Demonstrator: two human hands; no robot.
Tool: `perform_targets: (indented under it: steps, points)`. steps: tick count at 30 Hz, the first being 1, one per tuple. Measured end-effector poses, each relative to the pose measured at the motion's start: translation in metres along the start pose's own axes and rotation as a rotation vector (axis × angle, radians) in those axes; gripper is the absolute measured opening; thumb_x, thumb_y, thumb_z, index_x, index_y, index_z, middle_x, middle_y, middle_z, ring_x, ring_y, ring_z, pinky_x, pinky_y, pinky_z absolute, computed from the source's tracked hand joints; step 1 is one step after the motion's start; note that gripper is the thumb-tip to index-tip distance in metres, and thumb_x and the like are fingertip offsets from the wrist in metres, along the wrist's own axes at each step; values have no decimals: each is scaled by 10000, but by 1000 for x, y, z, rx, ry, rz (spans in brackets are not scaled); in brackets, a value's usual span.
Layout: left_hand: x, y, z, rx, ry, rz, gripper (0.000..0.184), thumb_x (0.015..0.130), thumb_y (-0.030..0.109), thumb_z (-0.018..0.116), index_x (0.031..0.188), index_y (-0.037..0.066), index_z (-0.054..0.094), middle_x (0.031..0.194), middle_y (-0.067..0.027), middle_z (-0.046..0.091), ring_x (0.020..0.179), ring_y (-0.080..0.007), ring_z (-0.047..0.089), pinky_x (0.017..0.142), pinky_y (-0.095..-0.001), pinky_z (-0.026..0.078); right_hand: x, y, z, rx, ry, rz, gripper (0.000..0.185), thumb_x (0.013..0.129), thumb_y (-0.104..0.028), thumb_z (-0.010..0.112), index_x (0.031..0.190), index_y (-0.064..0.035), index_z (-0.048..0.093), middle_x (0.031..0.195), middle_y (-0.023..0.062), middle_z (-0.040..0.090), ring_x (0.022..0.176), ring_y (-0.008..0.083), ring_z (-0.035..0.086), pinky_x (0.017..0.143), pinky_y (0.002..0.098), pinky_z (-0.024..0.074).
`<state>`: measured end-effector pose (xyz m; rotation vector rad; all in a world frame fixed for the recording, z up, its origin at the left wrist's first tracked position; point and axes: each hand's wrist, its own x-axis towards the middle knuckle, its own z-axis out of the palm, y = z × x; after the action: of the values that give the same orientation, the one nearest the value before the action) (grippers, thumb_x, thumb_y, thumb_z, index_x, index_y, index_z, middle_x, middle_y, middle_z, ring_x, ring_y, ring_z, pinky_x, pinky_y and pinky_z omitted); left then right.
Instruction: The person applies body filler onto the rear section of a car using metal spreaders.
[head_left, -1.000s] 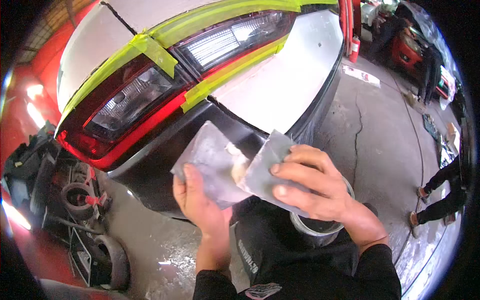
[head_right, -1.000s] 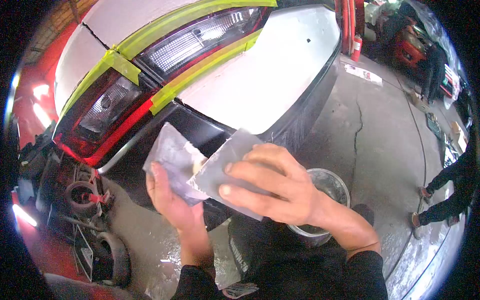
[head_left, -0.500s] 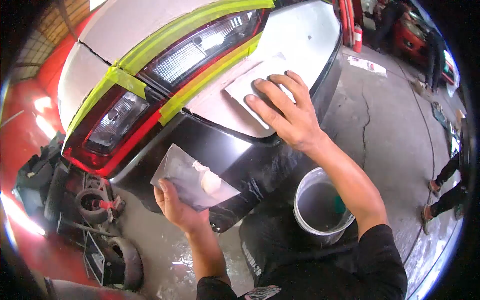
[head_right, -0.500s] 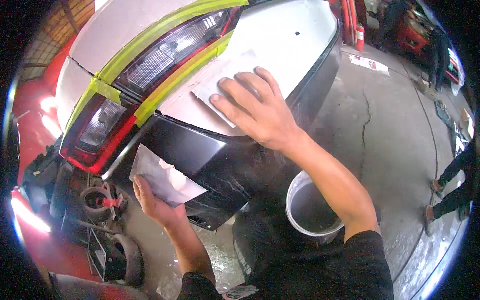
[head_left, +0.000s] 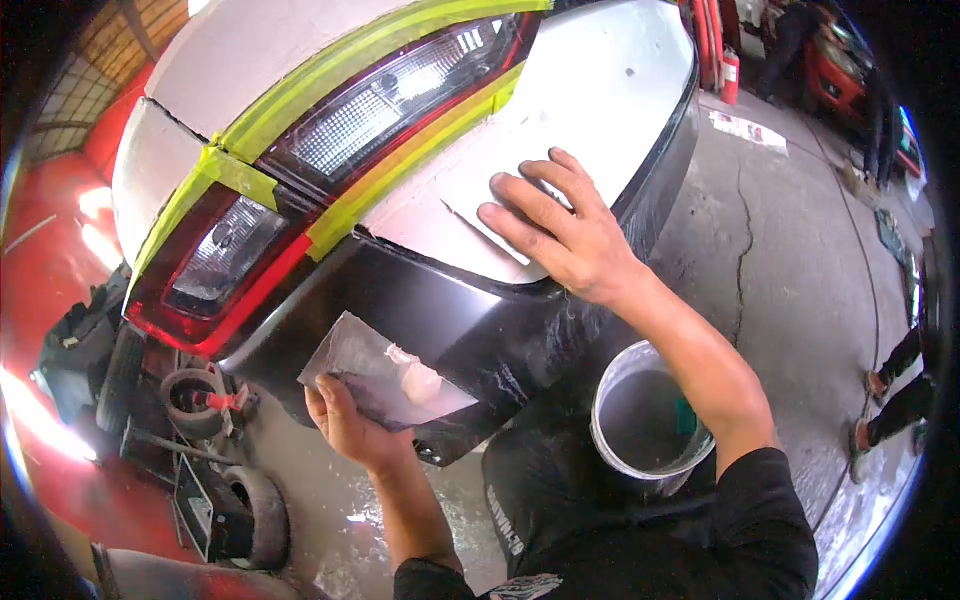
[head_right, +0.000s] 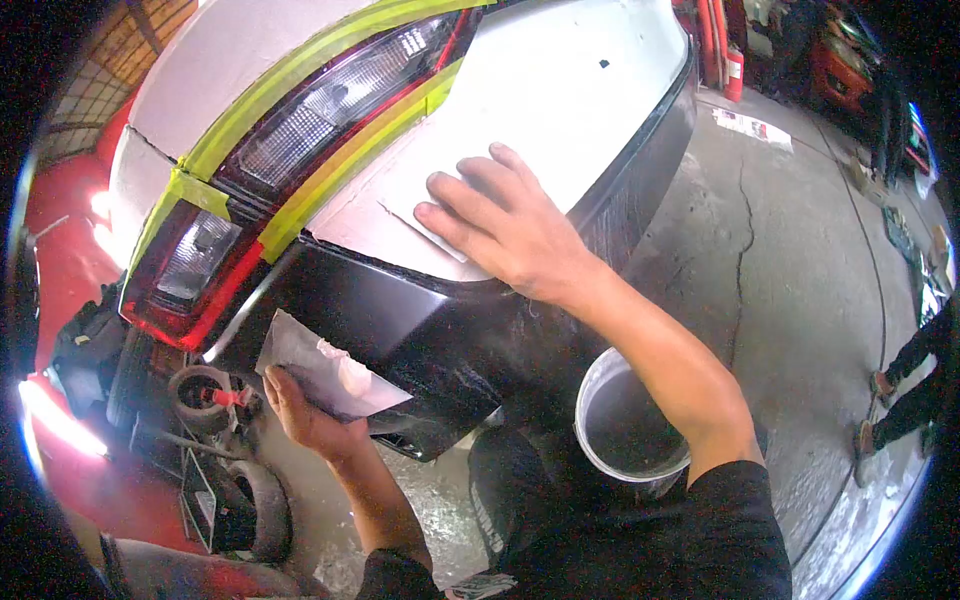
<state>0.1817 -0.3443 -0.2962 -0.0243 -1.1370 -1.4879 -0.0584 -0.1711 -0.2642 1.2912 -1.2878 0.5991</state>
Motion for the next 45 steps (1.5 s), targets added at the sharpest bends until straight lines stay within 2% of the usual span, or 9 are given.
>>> perform_targets:
  steps: [3,10,16,22,25,28,32,40,45]
  points:
    - [-2,1,0,-18,-22,-15,297,1047,284,600,1204,33,610,1110,-113,699,956,-242,702,846,-411,588,-8,-1,-16,29,-77,15,450,832,-162,613,1277,-102,648,1290,109,611,1133,332,587,1036,573,457]
    - [0,2,-1,-85,-106,-11,307,1049,280,594,1200,15,618,1091,-123,710,947,-240,707,834,-406,590,14,-9,-10,-23,58,13,444,825,-158,636,1266,-116,657,1285,117,622,1144,334,586,1029,579,459]
    - [-3,2,3,-26,-27,-6,305,1049,272,584,1217,19,598,1087,-116,701,935,-239,708,817,-397,591,14,2,6,-26,97,-4,437,820,-156,631,1253,-105,662,1291,119,614,1134,352,587,1012,584,476]
    - [-5,6,4,17,-50,-4,304,1041,279,594,1206,24,591,1097,-109,693,950,-220,696,833,-373,577,-7,-5,-7,31,-57,23,429,819,-147,629,1242,-88,669,1275,124,630,1132,342,594,1023,572,465]
    - [-5,4,4,-7,20,-21,296,1035,277,606,1187,23,611,1045,-97,700,897,-212,698,815,-368,578,-17,-9,-14,29,-47,46,434,822,-147,629,1252,-98,667,1279,117,634,1134,331,593,1033,567,453]
    - [-4,2,0,-74,-62,1,286,1034,269,610,1168,16,632,1028,-100,715,877,-220,712,807,-373,587,-5,-20,-11,17,31,29,439,832,-145,636,1268,-110,662,1296,106,630,1137,322,588,1032,570,444]
    - [-2,6,2,-108,-120,-31,256,1035,247,607,1156,25,649,1079,-129,733,917,-254,734,814,-399,605,15,-36,-1,-1,52,21,432,843,-151,652,1272,-97,655,1297,110,617,1145,318,578,1022,580,444]
    - [-4,3,-2,-150,-124,-15,278,1036,221,606,1223,16,619,1120,-143,722,947,-266,730,846,-412,605,24,-35,14,-6,91,-12,404,868,-145,650,1267,-78,653,1303,123,605,1157,333,572,1018,594,446]
    - [-4,2,-3,-130,-118,-10,316,1036,237,609,1254,7,610,1163,-155,711,997,-267,718,884,-418,593,9,-36,8,15,-27,9,414,862,-145,640,1272,-85,652,1308,121,607,1161,328,579,1031,599,441]
